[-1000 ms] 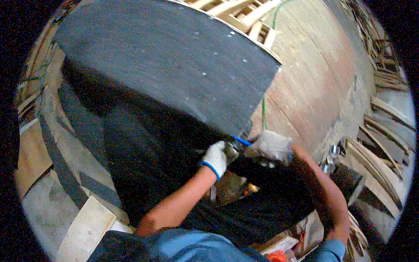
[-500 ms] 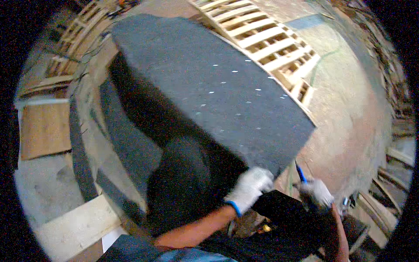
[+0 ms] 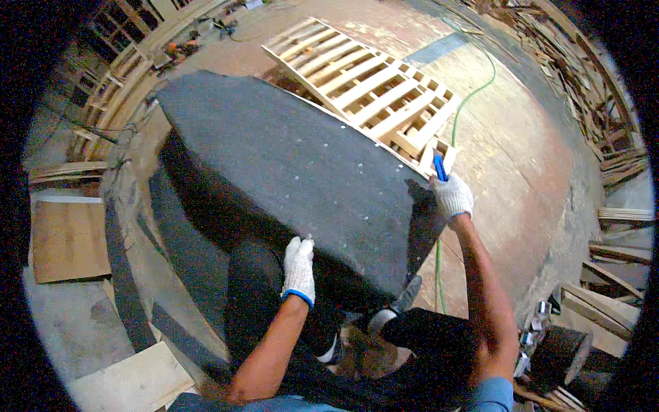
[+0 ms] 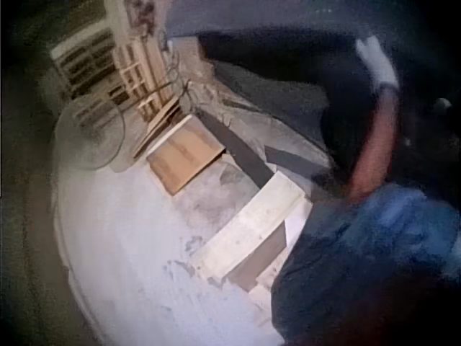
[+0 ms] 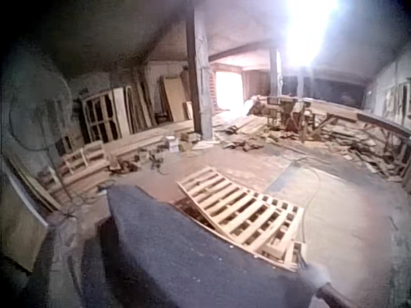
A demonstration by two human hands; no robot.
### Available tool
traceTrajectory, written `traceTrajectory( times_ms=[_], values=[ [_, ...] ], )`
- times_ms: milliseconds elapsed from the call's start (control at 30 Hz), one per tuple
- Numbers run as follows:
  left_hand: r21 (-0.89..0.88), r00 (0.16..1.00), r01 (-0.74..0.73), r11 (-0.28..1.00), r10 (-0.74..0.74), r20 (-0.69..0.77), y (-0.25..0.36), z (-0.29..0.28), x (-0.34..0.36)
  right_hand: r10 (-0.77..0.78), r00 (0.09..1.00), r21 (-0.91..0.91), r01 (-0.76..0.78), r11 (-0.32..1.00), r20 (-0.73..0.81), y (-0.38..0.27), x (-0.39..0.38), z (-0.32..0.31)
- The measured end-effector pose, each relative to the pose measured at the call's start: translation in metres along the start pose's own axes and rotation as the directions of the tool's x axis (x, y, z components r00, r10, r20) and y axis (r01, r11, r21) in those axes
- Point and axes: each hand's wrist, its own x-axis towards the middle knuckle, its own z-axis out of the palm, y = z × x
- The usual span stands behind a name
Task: The person staples a dark fabric cover onto a wooden frame using a pneumatic staple gun, then trims the excess fabric with a utility knife. They flip the piece to work on different sides and continue trimming and securing the fabric.
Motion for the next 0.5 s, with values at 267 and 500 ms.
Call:
traceTrajectory(
  times_ms=[267,500],
  values=[
    [-0.242,0.979,0.15,0.959,-0.178,-0.098,0.056,0.014,0.008,0.001,0.985,0.024,-0.005,1.0,0.17,0.019,0.038,0.023],
    [-0.079,0.964,0.166,0.983,-0.178,-0.197,0.042,0.02,0.053,-0.082,0.992,-0.016,0.084,0.996,0.098,0.025,0.011,0.022]
  ],
)
